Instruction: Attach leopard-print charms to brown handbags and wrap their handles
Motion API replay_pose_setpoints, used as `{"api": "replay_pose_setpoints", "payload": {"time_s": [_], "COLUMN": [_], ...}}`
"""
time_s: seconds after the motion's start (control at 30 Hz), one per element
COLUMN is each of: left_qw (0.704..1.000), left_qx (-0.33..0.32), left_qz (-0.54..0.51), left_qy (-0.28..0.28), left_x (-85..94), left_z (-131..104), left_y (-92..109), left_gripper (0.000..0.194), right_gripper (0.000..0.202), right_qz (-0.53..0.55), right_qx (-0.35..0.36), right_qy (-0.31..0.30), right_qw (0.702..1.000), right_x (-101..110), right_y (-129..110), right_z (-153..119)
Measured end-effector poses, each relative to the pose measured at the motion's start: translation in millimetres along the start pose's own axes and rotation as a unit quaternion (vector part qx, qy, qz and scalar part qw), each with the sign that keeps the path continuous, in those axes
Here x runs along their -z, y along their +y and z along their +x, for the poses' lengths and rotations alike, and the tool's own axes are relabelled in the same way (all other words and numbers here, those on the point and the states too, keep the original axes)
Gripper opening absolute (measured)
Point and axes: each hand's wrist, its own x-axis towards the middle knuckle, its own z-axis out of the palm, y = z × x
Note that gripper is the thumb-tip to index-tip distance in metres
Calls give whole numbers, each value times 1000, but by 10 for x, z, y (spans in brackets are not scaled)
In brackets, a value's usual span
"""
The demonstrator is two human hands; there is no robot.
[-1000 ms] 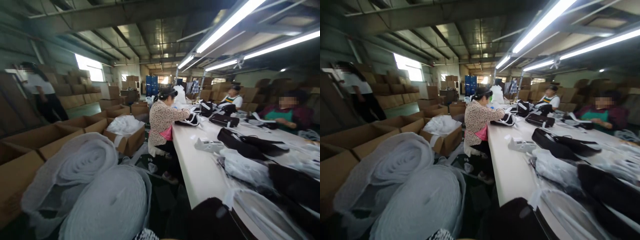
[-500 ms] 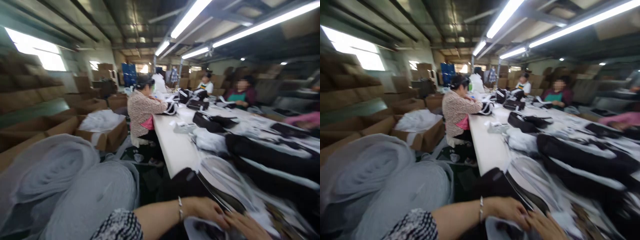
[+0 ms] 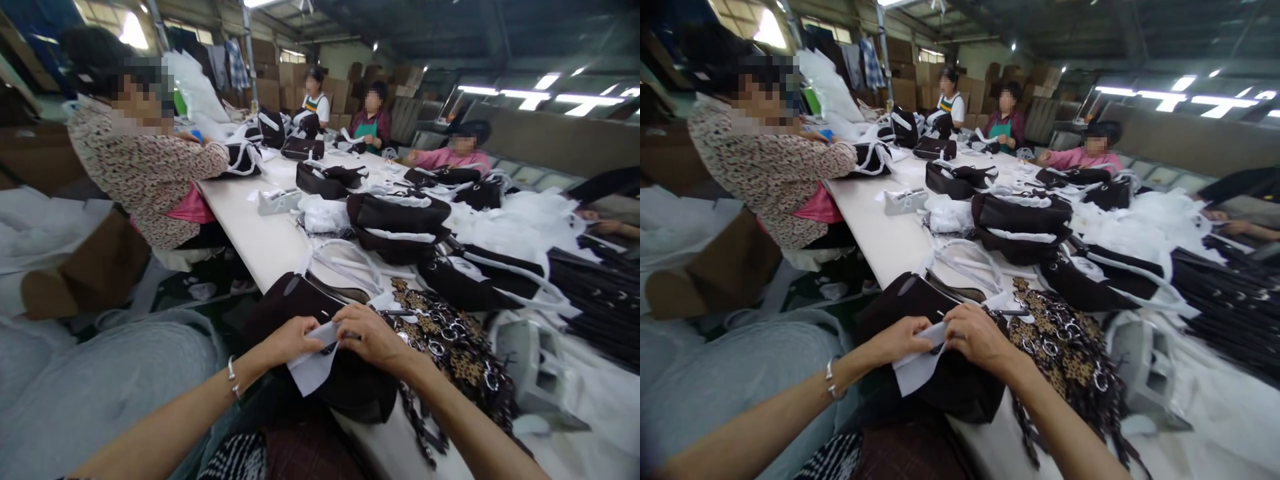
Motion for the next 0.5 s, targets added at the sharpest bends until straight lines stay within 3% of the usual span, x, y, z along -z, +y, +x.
{"api": "replay_pose_setpoints", "payload": {"time_s": [0.17, 0.3, 0.43, 0.5], "left_qw": [973, 953, 952, 955], "left_qx": [-113, -168, -173, -146], "left_qz": [190, 237, 240, 245], "left_qy": [71, 90, 77, 85], "left_x": [-79, -102, -95, -92], "left_z": [-82, -181, -238, -237], "left_y": [10, 12, 57, 97], "left_gripper": [10, 36, 24, 28], "right_gripper": [6, 6, 6, 6], "right_qz": [84, 115, 112, 107], "right_qx": [-60, -113, -138, -148], "right_qy": [-3, -12, -16, -21], "right_qw": [995, 987, 984, 983], "right_x": [-112, -128, -153, -176], "right_y": [146, 159, 181, 197], "right_z": [68, 101, 140, 157]}}
